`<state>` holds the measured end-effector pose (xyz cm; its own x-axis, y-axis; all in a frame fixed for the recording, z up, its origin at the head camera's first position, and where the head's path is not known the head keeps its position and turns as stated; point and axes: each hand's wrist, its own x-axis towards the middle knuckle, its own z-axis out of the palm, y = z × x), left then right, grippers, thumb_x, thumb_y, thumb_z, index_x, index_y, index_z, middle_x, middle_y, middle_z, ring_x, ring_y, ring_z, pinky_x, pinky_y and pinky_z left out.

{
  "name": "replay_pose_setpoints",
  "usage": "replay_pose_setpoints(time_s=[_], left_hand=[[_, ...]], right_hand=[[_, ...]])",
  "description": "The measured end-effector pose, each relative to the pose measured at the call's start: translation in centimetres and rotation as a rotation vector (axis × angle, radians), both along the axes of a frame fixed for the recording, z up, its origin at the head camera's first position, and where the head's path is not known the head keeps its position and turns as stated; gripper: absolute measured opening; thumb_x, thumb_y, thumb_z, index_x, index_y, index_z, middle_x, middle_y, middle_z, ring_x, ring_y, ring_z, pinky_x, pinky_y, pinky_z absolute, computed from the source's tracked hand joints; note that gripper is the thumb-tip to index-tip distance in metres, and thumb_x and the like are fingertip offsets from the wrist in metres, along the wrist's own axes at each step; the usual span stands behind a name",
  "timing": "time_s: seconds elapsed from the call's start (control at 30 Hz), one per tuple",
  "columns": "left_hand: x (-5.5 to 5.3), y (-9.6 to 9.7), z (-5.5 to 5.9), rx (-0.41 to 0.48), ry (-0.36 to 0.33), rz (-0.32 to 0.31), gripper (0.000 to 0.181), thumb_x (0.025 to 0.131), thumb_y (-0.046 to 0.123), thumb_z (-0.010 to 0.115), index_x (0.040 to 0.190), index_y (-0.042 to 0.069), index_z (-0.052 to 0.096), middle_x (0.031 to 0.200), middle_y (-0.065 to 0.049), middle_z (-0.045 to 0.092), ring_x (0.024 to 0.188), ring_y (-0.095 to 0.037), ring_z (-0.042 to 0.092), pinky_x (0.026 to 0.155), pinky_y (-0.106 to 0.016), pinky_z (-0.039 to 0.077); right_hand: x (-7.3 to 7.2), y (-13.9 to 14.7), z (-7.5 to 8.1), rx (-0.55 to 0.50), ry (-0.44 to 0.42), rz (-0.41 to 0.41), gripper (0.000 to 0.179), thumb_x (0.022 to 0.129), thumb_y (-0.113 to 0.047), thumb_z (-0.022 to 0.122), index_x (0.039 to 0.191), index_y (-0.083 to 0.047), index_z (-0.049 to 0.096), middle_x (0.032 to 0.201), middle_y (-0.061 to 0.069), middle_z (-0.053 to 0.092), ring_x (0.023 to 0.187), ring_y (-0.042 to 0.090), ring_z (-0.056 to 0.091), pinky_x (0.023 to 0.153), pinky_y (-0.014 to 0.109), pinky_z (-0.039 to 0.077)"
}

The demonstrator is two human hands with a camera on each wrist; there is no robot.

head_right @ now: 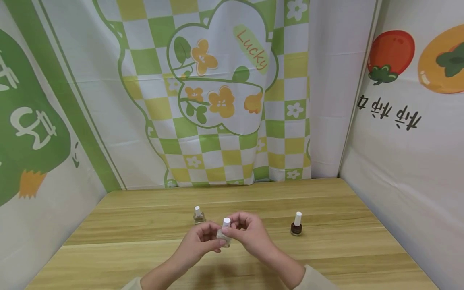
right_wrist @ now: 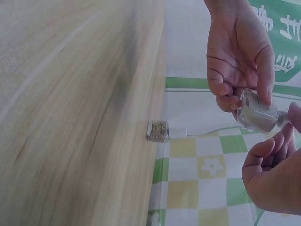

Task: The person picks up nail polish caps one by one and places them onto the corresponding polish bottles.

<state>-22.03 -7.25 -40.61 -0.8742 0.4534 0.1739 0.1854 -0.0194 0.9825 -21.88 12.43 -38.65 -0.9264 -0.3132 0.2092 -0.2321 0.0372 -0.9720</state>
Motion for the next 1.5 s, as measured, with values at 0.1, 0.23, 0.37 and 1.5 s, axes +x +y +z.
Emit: replay_pose_setpoints(time_s=[0.1,0.23,0.37,1.5], left_hand=[[0.0,0.1,-0.1,0.001,0.003,0.006,0.028,0.087,0.005,0.071,0.109,-0.007,0.06,0.095,-0.007,0.065,0.079,-0.014,0.06,0.068,-0.023,0.054],[0.0,0.2,-0.2,0.004,0.012,0.007,0.027,0.087,0.005,0.071,0.109,-0.007,0.061,0.095,-0.007,0.065,0.078,-0.014,0.061,0.068,-0.023,0.054],[0.0,0.3,-0.2,0.002,0.017,0.008,0.027,0.087,0.005,0.071,0.109,-0.007,0.061,0.094,-0.007,0.065,0.078,-0.013,0.061,0.068,-0.023,0.054],[0.1,0.1,-0.2,0.009,0.023,-0.01,0.027,0.086,0.004,0.071,0.107,-0.008,0.061,0.096,-0.008,0.066,0.077,-0.013,0.061,0.068,-0.023,0.054]], right_hand=[[0.1,-0.2,0.1,-0.015,0.0,-0.028,0.025,0.085,-0.01,0.075,0.099,0.006,0.062,0.077,0.0,0.055,0.071,0.011,0.049,0.061,0.019,0.044],[0.3,-0.4,0.1,-0.016,0.009,-0.058,0.025,0.083,-0.009,0.076,0.097,0.006,0.062,0.076,0.0,0.054,0.07,0.011,0.048,0.058,0.018,0.042],[0.2,-0.4,0.0,0.015,0.019,-0.057,0.026,0.082,-0.011,0.077,0.096,0.005,0.061,0.079,0.002,0.056,0.075,0.014,0.051,0.063,0.022,0.046],[-0.6,0.4,0.0,0.053,0.025,0.034,0.023,0.084,-0.011,0.075,0.099,0.004,0.066,0.084,0.004,0.06,0.073,0.014,0.054,0.063,0.022,0.049]])
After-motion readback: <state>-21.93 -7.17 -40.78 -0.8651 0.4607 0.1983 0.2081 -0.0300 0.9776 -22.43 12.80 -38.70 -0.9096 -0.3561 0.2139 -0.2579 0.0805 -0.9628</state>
